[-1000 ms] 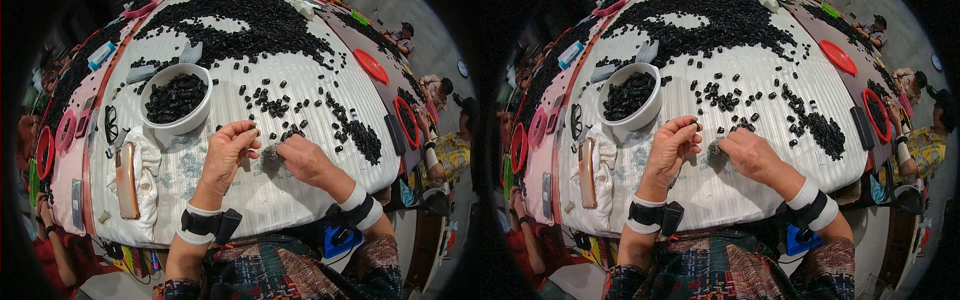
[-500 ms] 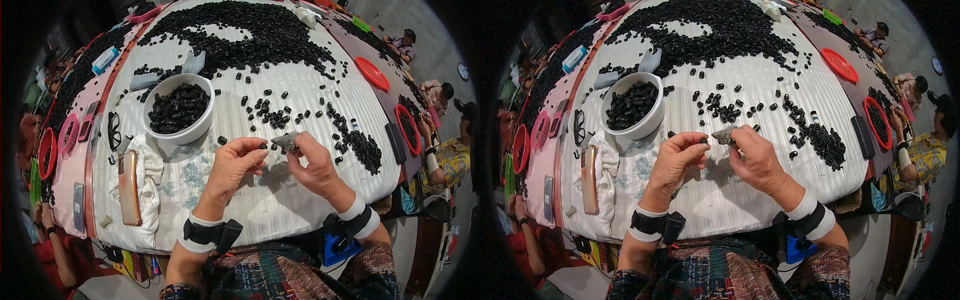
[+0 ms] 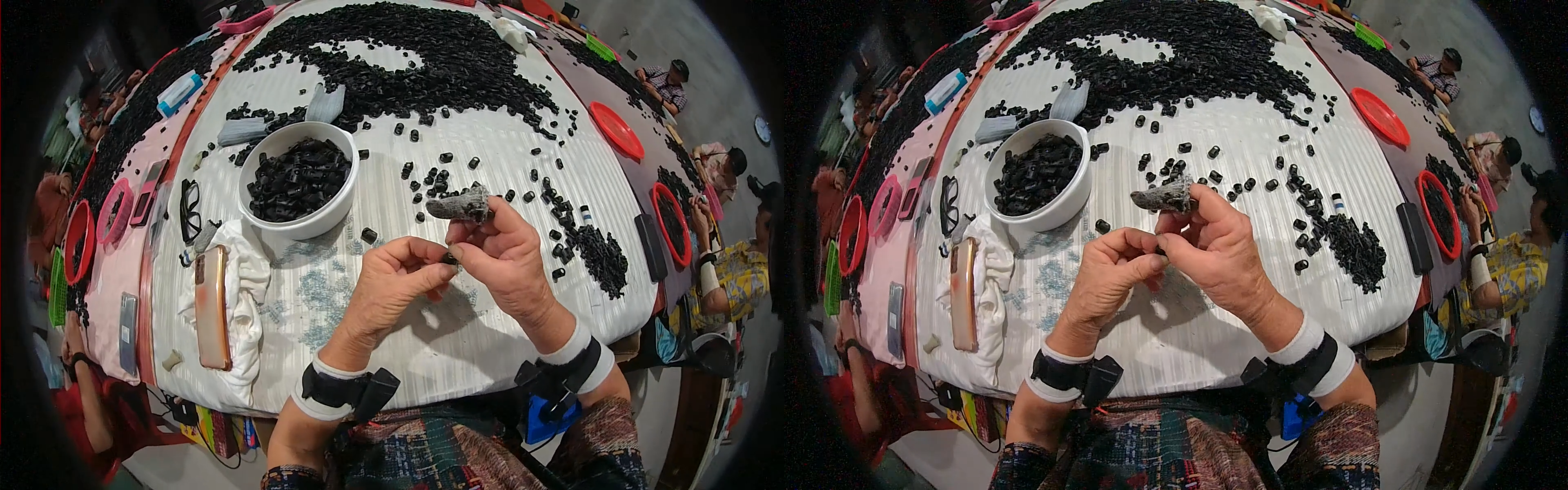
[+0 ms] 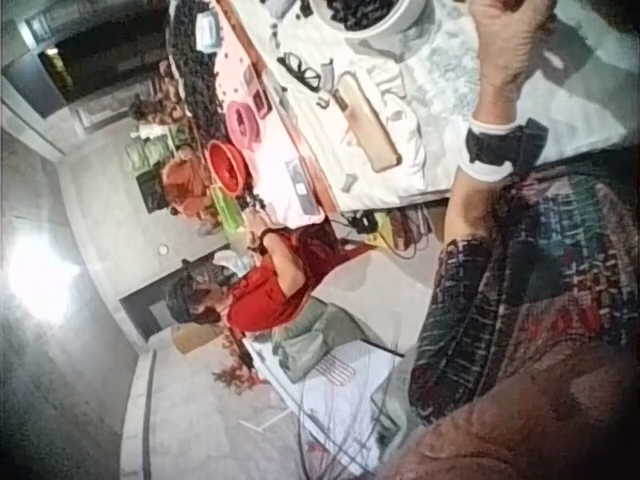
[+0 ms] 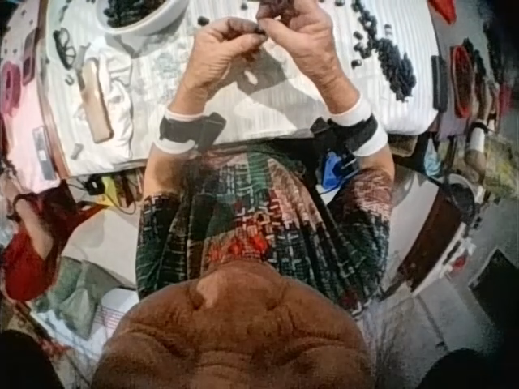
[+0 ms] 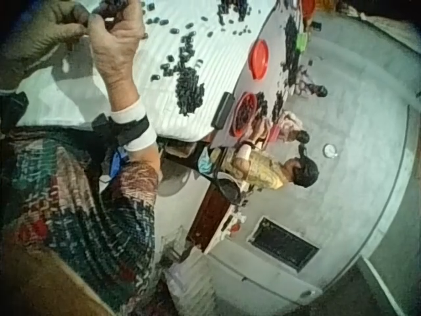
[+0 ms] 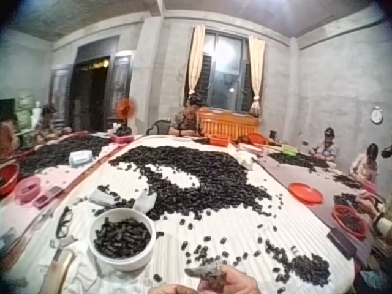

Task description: The person is manually assembling small black plastic components by fitting them together or onto a larger part.

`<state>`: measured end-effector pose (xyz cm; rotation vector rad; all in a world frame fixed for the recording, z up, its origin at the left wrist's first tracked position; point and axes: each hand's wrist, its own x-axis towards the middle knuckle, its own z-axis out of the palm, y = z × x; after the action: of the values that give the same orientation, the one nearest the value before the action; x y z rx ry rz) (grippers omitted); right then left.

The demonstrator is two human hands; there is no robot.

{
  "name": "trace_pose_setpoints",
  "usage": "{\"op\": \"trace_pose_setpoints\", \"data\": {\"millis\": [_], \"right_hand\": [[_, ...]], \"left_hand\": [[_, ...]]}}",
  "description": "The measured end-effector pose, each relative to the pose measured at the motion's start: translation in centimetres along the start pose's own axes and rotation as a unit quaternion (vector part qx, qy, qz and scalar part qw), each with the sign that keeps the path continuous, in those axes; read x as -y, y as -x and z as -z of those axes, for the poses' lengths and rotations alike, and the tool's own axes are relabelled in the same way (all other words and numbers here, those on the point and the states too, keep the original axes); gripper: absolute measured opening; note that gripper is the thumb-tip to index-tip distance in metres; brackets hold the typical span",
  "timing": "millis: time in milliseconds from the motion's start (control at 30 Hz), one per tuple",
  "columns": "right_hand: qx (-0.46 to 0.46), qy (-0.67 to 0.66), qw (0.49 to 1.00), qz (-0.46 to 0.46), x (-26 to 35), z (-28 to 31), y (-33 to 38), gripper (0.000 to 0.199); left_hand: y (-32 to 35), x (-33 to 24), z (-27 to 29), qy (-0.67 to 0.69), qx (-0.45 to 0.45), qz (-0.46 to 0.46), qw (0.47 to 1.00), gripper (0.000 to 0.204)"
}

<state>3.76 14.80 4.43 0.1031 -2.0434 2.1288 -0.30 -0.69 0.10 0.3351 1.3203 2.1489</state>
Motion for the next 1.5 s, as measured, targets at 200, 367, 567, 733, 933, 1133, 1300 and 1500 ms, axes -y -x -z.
{"op": "trace_pose_setpoints", "data": {"millis": [200,367,567,733,933,1133,1300,1500], "right_hand": [[-0.001,0.022,1.0,-0.015,-0.2,0.4,0.1,0.029],[-0.005,0.014,1.0,-0.027,-0.7,1.0,0.5,0.03],[-0.015,0.001,0.999,-0.035,-1.0,1.1,0.7,0.029],[-0.008,0.013,0.999,-0.03,-0.8,1.0,0.8,0.029],[-0.027,-0.004,1.0,-0.01,-0.6,0.7,0.9,0.027],[-0.035,0.007,0.999,0.0,-0.9,0.2,0.6,0.026],[-0.048,0.007,0.999,0.017,-1.0,-0.2,0.6,0.023],[-0.075,0.008,0.996,0.044,-1.3,-0.8,0.5,0.021]], "left_hand": [[0.0,0.1,0.0,0.015,0.003,-0.014,1.0,0.019],[0.0,0.0,0.0,0.0,0.007,-0.024,1.0,0.018],[0.0,-0.3,-0.5,-0.01,-0.031,-0.026,0.999,0.019],[-0.1,-0.3,-0.2,-0.029,-0.022,0.001,0.999,0.024],[-0.3,0.0,-0.2,0.052,-0.013,0.016,0.998,0.026],[-0.3,0.3,0.4,0.08,-0.021,0.037,0.996,0.026],[-0.2,0.1,0.3,0.13,0.009,0.047,0.99,0.018],[-0.3,0.3,0.2,0.134,0.022,0.038,0.99,0.017]]}}
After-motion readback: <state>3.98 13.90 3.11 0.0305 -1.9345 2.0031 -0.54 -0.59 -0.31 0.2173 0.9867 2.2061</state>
